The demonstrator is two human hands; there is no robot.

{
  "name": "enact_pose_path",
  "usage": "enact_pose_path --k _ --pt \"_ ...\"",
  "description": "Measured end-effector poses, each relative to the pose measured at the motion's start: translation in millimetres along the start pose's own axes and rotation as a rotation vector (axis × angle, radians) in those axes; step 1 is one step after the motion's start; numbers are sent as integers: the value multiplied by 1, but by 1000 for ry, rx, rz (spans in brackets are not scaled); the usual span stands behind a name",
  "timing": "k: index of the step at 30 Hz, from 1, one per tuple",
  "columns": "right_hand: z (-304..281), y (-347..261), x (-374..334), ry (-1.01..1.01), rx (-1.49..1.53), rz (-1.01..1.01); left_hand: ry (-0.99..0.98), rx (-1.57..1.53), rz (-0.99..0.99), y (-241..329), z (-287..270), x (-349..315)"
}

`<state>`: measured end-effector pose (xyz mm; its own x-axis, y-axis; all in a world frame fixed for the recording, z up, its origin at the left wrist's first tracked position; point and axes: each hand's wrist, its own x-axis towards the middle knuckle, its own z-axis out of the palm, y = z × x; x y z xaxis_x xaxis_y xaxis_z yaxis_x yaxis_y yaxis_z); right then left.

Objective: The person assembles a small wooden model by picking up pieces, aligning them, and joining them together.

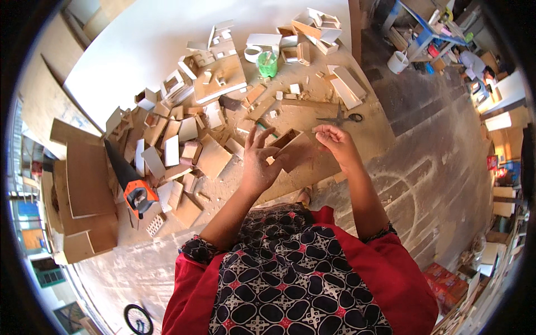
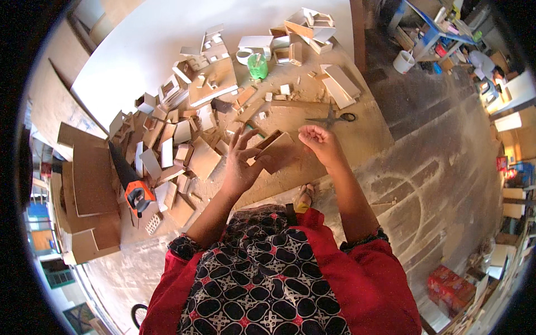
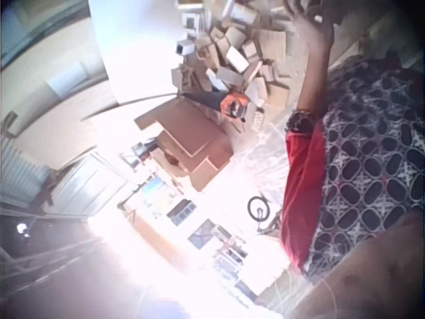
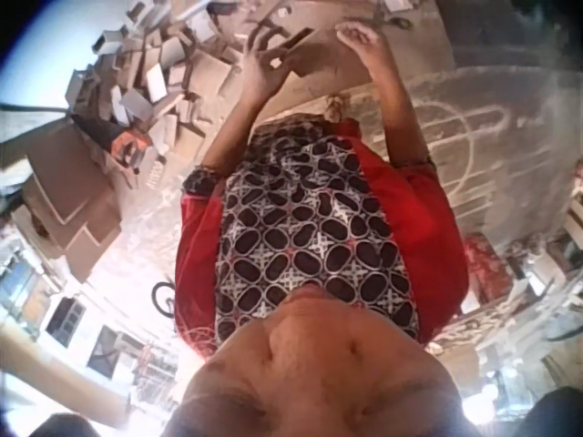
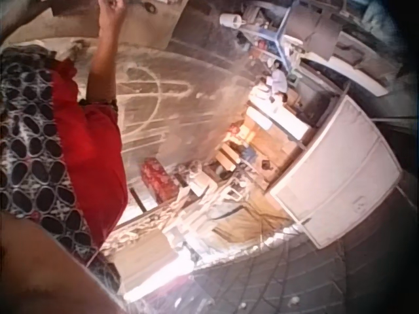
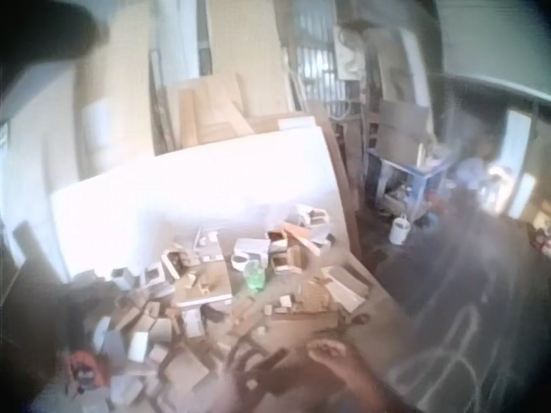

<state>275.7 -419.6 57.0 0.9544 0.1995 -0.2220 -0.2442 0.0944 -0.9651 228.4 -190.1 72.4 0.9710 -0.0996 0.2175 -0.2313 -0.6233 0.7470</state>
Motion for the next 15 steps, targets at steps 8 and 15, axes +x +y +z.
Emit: enact_pose_path --k 8,15 --pt "-24 29 4 -83 -359 105 -51 114 -86 1 9 7" --pt "-23 39 7 -155 -431 48 -87 173 -126 -1 7 6"
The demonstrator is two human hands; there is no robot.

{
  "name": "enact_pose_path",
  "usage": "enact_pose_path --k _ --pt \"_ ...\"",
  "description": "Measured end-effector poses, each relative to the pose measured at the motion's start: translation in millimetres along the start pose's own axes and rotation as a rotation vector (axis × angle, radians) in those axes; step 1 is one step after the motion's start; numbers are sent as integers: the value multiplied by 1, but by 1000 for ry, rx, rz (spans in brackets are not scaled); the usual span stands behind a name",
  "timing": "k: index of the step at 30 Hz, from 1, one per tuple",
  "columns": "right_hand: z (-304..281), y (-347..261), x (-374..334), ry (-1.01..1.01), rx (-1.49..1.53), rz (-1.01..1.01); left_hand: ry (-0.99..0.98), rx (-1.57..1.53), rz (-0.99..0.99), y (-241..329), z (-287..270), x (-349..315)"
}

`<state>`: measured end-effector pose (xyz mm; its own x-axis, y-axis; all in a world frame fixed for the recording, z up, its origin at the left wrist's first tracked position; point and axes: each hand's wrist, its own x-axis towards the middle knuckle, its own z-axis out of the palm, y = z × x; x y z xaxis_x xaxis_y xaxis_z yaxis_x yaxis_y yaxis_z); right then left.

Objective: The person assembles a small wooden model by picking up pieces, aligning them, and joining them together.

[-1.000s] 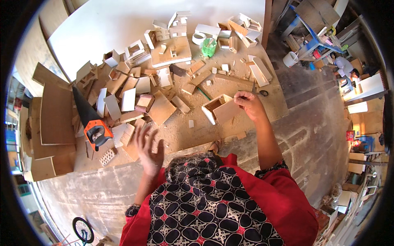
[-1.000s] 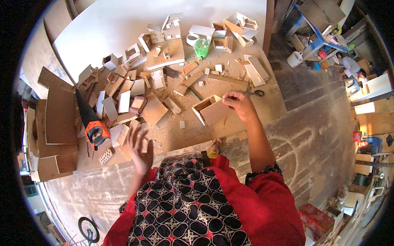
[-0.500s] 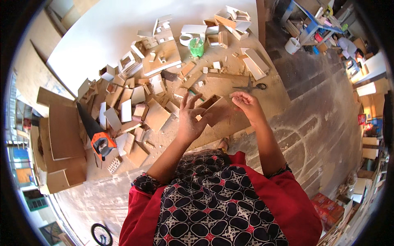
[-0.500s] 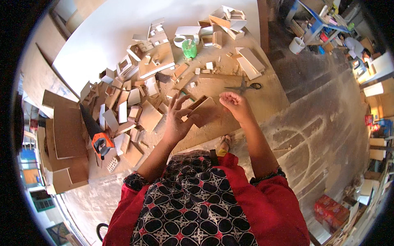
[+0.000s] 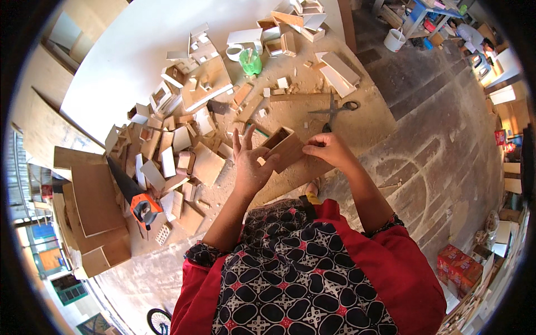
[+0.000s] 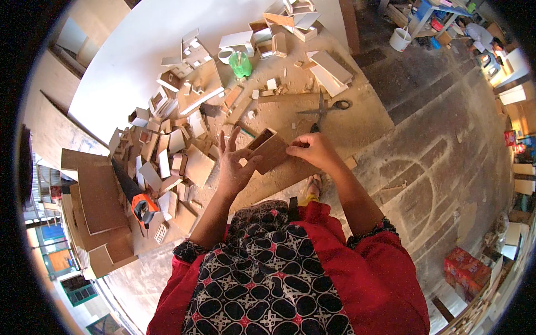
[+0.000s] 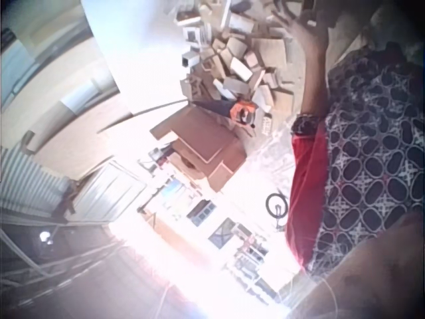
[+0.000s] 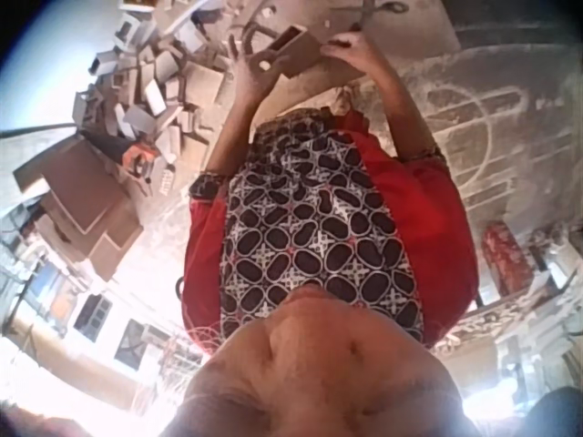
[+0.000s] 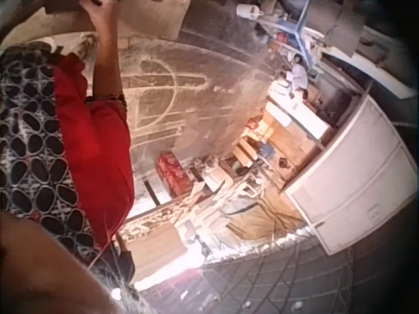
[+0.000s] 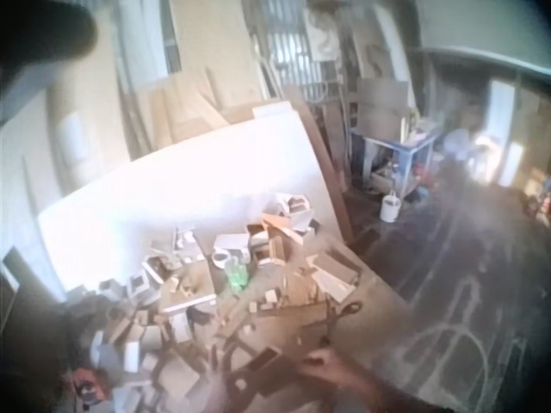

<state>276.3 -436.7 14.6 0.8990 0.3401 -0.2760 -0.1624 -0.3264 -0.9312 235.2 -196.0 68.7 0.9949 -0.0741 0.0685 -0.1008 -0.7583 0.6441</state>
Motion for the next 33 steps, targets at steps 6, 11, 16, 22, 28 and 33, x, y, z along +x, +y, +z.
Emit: enact_pose_path --k 6,11,16,22,28,33 --pt "3 -4 -1 -10 -29 66 24 -3 7 -3 3 -4" --pt "0 -16 -6 -49 -14 136 21 -43 22 -8 6 -6" --pt "3 -11 -7 -53 86 181 15 -78 -34 -7 9 -8" --pt "7 -2 -6 -11 262 245 76 -58 -29 -7 9 -11" --pt "7 4 -6 0 353 266 164 -202 -84 -22 1 -20" --pt "7 11 -4 -23 384 246 139 -176 -88 -26 -2 -30"
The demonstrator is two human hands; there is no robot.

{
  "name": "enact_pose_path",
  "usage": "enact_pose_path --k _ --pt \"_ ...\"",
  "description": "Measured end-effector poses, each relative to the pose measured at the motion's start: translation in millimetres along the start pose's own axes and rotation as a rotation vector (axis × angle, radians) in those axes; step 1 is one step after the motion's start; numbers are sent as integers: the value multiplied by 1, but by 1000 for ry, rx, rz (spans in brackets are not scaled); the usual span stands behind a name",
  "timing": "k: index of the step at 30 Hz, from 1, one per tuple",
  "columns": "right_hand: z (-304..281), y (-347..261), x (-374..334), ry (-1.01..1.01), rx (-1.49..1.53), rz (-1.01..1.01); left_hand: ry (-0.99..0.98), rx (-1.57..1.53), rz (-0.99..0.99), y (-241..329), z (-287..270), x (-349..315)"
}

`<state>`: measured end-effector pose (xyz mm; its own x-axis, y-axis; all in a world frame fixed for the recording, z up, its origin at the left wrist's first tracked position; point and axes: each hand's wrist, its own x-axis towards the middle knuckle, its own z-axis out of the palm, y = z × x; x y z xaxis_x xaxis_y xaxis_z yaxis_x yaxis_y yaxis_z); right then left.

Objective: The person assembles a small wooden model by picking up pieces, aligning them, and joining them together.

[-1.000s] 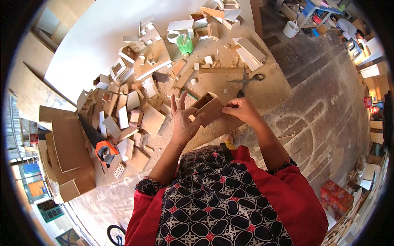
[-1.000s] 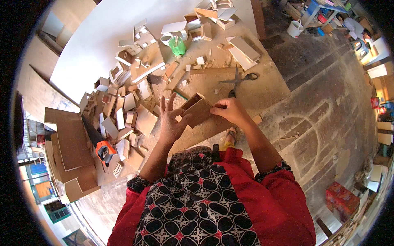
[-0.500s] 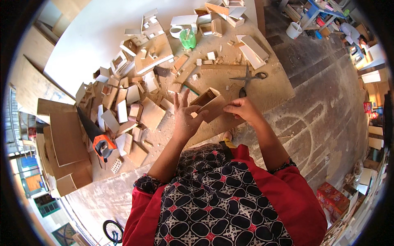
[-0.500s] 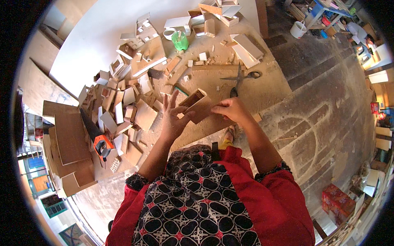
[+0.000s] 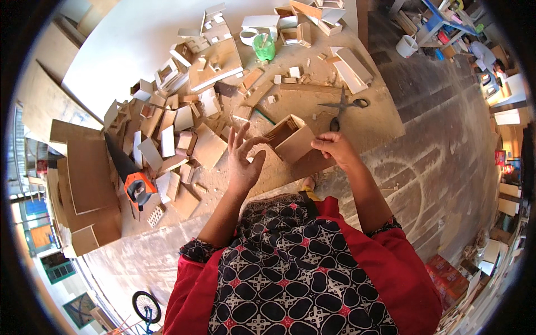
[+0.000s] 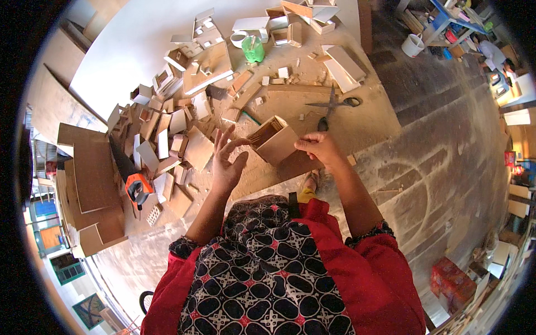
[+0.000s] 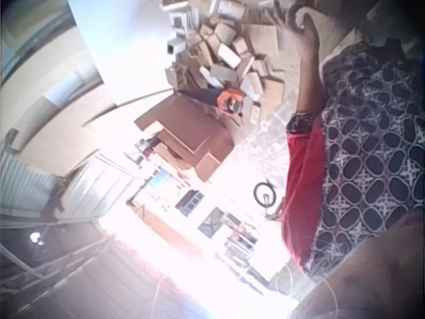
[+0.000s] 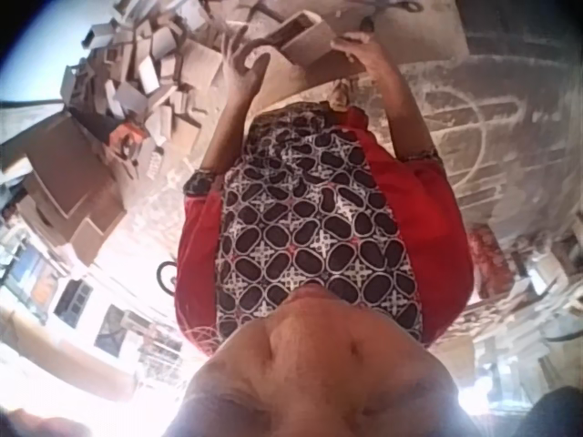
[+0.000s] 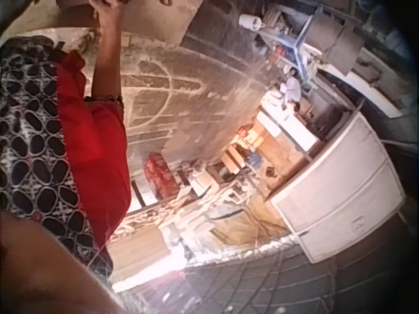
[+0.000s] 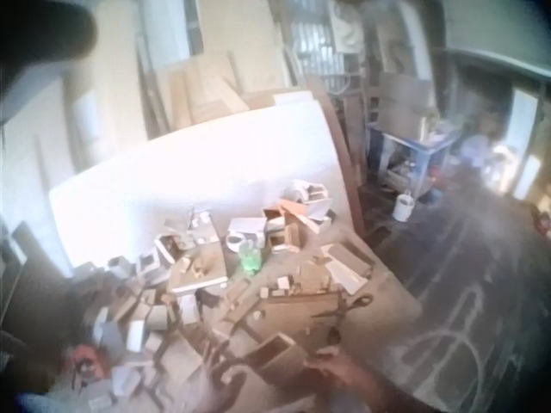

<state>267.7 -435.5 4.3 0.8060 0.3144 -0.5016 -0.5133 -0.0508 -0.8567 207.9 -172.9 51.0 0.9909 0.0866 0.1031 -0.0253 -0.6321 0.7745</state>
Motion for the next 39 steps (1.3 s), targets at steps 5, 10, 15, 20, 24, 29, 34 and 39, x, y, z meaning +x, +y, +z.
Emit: enact_pose_path --k 5,10,15,20,24,29,34,39 --pt "2 0 1 -17 -20 -31 37 32 39 -1 4 -3" --pt "-2 7 7 4 -63 -34 44 69 34 3 6 -2" --pt "0 4 5 -4 -23 -40 64 96 73 1 8 -2" --pt "1 6 5 -22 3 -51 64 109 71 2 9 -1" --pt "3 4 6 -15 -7 -35 66 104 64 1 9 -2" --pt "7 1 4 18 -51 -19 61 103 77 1 9 -2" --pt "6 4 6 34 -64 -3 62 91 98 -1 11 -2" --pt "1 8 9 22 -84 7 76 66 104 -2 11 -2"
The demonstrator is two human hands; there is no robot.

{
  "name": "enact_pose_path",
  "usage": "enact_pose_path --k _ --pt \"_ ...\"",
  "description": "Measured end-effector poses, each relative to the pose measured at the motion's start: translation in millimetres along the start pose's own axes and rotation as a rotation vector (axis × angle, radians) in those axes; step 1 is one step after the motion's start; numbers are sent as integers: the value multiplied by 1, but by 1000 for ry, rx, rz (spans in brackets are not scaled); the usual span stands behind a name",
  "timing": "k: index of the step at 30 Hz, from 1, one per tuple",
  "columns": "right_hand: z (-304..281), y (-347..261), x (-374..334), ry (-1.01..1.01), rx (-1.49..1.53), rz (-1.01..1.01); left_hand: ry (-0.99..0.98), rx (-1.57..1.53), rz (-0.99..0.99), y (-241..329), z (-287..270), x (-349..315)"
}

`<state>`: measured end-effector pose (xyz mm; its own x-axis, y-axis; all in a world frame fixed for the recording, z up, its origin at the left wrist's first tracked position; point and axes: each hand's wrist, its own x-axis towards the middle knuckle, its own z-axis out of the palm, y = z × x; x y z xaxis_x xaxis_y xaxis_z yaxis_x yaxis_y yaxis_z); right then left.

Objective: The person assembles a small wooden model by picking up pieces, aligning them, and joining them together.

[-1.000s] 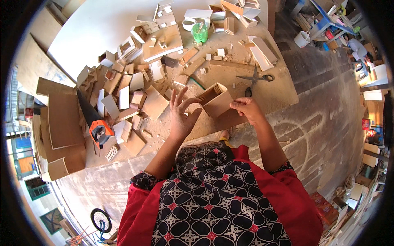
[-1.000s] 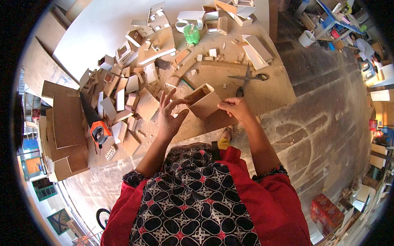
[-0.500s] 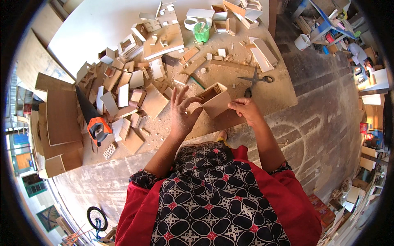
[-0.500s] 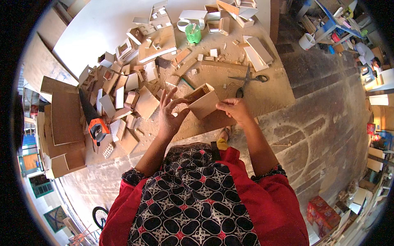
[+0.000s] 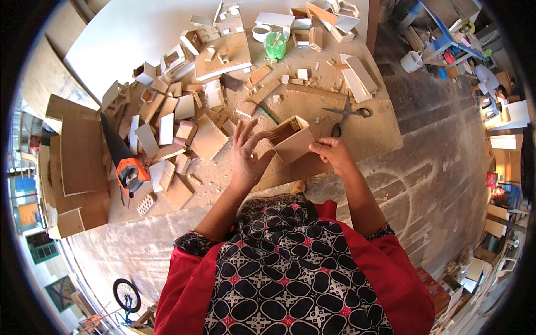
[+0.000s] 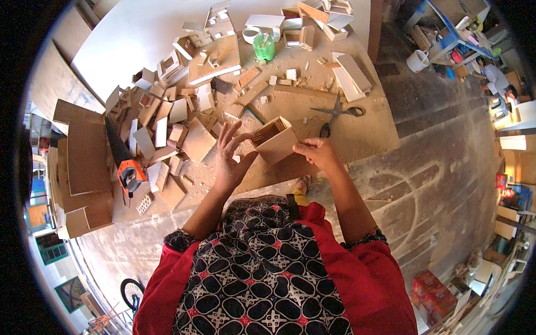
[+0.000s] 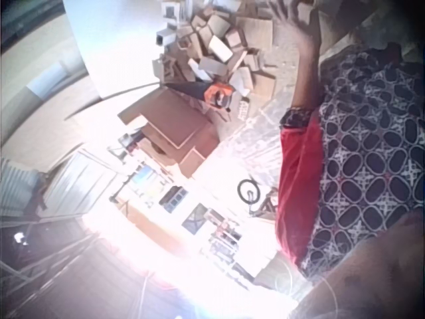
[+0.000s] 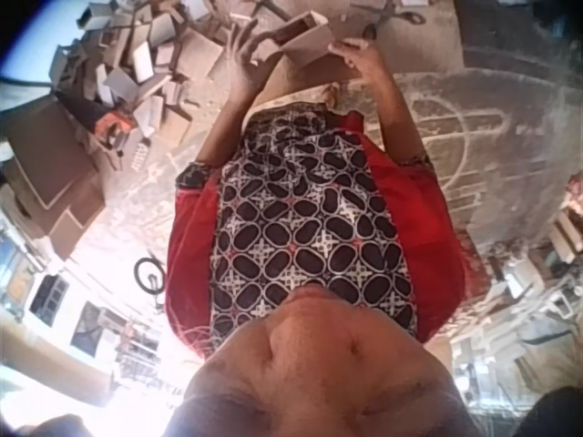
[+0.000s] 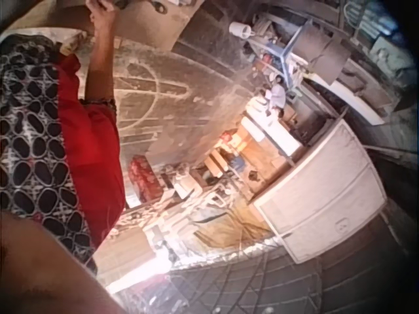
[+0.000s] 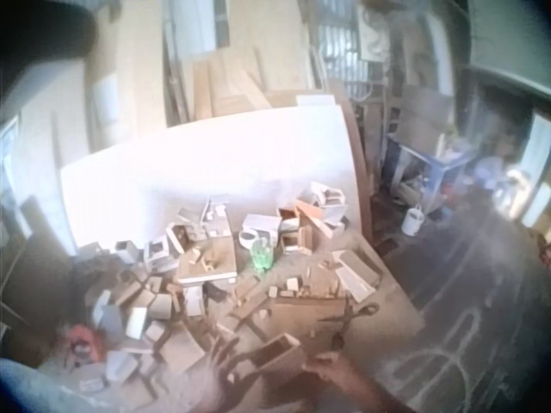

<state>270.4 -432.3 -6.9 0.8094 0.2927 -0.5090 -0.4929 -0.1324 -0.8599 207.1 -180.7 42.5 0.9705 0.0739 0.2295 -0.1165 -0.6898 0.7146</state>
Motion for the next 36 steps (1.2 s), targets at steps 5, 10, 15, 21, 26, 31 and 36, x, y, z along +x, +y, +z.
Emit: enact_pose_path --k 5,10,15,21,26,31,36 --pt "-2 -3 -1 -38 6 0 30 -47 -44 -2 -1 -5" --pt "-5 -10 -6 -105 145 17 103 -32 -74 -7 -9 -17" --pt "-12 -19 -20 -223 427 -39 255 -99 -194 -13 -35 -49" --pt "40 -121 -31 -149 -88 -382 464 -77 -339 -34 -81 -95" --pt "163 -156 -14 -271 -578 -770 706 57 -280 -70 -157 -114" --pt "264 -138 33 -263 -726 -730 741 502 -149 -128 -237 -124" --pt "322 -131 58 -210 -763 -703 378 580 -244 -150 -260 -133"
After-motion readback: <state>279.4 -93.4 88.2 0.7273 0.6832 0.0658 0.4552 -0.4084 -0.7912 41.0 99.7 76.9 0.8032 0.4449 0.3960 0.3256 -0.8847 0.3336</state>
